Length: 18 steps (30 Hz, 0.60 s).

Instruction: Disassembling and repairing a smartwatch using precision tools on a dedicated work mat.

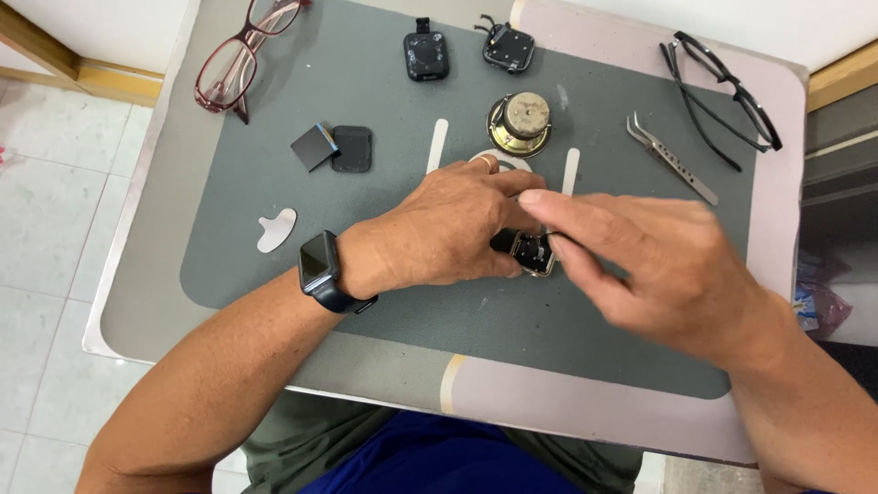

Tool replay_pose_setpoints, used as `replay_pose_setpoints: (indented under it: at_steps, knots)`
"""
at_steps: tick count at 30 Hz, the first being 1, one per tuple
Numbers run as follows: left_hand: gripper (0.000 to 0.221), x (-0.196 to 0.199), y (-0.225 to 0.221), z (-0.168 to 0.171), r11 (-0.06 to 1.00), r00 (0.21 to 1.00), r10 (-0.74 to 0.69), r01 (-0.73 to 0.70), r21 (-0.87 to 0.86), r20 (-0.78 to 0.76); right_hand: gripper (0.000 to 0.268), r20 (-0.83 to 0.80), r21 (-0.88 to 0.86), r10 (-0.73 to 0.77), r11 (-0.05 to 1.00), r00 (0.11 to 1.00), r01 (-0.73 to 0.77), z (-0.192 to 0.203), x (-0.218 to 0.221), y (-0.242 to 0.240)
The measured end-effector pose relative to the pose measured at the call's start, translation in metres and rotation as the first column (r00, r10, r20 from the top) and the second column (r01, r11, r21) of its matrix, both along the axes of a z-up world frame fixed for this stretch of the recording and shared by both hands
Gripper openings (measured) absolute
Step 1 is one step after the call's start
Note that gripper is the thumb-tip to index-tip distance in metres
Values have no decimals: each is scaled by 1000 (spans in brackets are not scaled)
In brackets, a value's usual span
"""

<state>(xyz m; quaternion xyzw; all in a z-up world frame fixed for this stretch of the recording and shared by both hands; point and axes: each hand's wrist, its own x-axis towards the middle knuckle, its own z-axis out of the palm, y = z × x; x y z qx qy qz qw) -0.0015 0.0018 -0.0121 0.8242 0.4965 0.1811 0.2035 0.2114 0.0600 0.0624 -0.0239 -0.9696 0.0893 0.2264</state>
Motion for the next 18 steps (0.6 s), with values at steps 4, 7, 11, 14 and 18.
replay_pose_setpoints:
  at_steps: [4, 7, 11, 14, 18]
  knots:
    - [31, 0, -2, 4, 1000, 1000, 2, -2, -9, 17, 25, -56, 114, -85, 989, 995, 91, -6, 2, 4]
    - [35, 0, -1, 0, 1000, 1000, 17, -17, -18, -5, 38, -18, -8, -54, 999, 998, 54, -1, -1, 1]
    - [42, 0, 0, 0, 999, 1000, 17, -17, -28, -5, 31, 11, 21, -38, 999, 999, 38, -2, 2, 2]
    - [40, 0, 1, 2, 999, 1000, 16, -17, -38, -7, 24, -14, 64, -81, 995, 997, 82, -6, 5, 6]
    - [44, 1, 1, -3, 999, 1000, 30, -30, -27, -1, 43, 45, -32, -10, 999, 999, 12, -1, 5, 2]
